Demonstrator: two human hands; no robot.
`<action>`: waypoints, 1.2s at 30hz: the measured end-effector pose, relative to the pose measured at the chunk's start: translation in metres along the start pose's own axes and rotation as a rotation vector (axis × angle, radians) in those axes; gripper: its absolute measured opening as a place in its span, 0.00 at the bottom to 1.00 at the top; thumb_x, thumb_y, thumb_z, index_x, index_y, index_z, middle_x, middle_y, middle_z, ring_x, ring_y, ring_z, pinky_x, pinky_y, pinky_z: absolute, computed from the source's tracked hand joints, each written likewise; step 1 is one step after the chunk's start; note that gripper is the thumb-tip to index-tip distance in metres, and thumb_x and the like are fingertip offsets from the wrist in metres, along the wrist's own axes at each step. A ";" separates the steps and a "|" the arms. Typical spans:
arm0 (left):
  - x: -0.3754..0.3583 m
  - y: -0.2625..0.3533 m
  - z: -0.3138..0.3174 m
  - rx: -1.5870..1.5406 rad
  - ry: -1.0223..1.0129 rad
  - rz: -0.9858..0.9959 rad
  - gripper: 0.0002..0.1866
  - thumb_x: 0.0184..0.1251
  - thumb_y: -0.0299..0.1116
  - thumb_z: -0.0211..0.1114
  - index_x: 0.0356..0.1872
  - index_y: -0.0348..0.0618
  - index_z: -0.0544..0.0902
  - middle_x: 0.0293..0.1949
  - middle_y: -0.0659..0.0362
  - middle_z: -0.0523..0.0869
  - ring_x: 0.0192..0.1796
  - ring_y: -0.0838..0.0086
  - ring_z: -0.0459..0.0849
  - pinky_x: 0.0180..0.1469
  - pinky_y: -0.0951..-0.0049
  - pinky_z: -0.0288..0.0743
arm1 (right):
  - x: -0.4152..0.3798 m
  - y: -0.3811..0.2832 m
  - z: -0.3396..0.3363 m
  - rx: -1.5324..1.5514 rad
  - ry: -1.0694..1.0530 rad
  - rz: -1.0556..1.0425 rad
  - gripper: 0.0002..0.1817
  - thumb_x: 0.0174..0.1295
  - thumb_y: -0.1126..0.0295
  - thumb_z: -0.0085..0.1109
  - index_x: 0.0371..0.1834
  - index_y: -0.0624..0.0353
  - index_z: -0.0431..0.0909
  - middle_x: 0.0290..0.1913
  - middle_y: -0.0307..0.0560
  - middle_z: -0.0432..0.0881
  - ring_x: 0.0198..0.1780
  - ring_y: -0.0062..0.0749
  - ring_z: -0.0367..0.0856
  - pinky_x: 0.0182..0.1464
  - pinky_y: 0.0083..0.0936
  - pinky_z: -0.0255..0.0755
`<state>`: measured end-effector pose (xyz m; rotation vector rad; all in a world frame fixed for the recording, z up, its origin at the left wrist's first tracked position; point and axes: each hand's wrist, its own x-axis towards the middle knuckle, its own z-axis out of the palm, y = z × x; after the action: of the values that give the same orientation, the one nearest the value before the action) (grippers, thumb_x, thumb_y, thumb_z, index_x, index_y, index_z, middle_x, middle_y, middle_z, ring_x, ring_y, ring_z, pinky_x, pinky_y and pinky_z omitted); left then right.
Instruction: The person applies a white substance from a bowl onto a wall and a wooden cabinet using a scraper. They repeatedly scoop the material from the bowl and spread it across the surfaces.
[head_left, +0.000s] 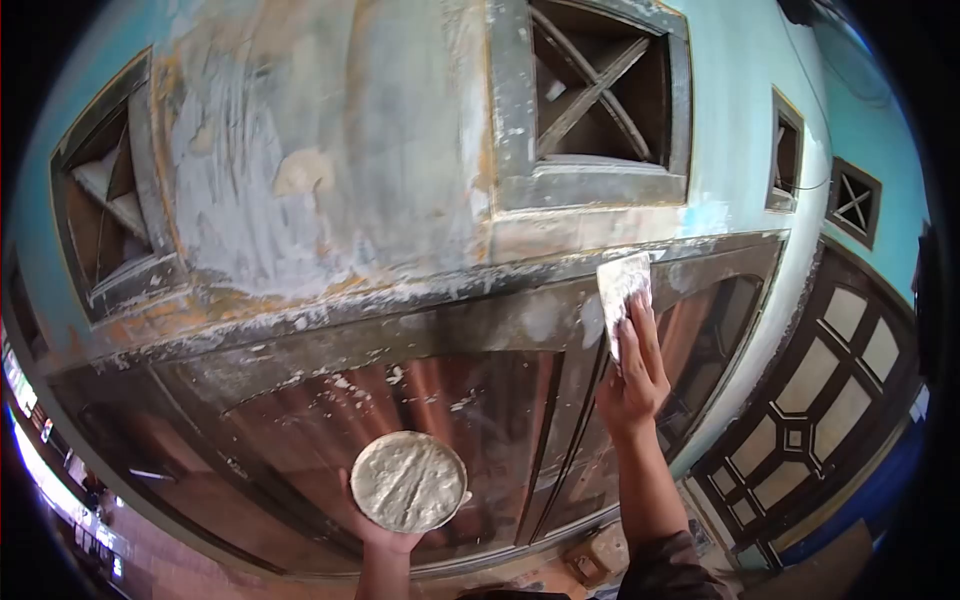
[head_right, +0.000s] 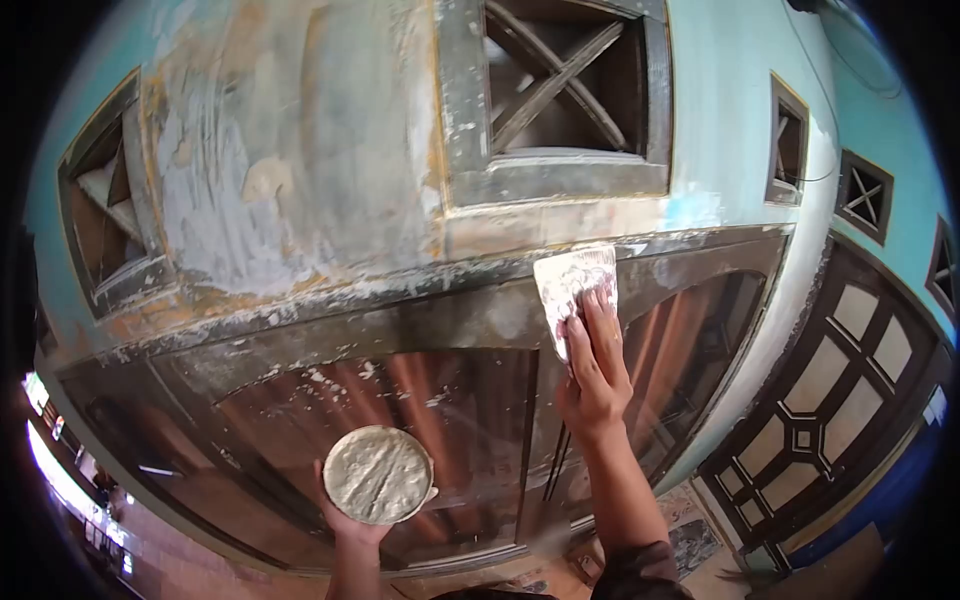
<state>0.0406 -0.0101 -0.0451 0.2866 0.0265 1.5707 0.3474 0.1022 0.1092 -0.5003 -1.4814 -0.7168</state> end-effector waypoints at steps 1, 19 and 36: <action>0.004 -0.001 0.003 0.053 0.014 0.024 0.44 0.72 0.71 0.42 0.74 0.43 0.70 0.73 0.46 0.72 0.73 0.44 0.69 0.73 0.32 0.60 | 0.001 0.018 0.000 -0.061 -0.013 -0.048 0.24 0.61 0.89 0.50 0.61 0.66 0.80 0.65 0.69 0.78 0.69 0.65 0.75 0.71 0.52 0.69; 0.027 -0.030 0.017 0.020 0.131 0.113 0.47 0.69 0.74 0.43 0.77 0.48 0.65 0.76 0.43 0.65 0.74 0.25 0.59 0.64 0.12 0.55 | -0.005 0.177 -0.010 -0.241 -0.091 -0.078 0.24 0.65 0.85 0.55 0.65 0.57 0.79 0.70 0.59 0.75 0.73 0.58 0.72 0.75 0.56 0.61; 0.039 -0.037 0.011 -0.055 0.138 0.120 0.47 0.69 0.74 0.43 0.78 0.49 0.64 0.77 0.44 0.64 0.74 0.25 0.58 0.63 0.12 0.55 | -0.043 0.180 -0.004 -0.174 -0.194 -0.009 0.26 0.61 0.88 0.58 0.64 0.59 0.80 0.71 0.60 0.75 0.75 0.58 0.68 0.75 0.53 0.60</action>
<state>0.0795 0.0279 -0.0357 0.1387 0.0746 1.7053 0.4786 0.2317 0.0890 -0.7125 -1.6100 -0.8267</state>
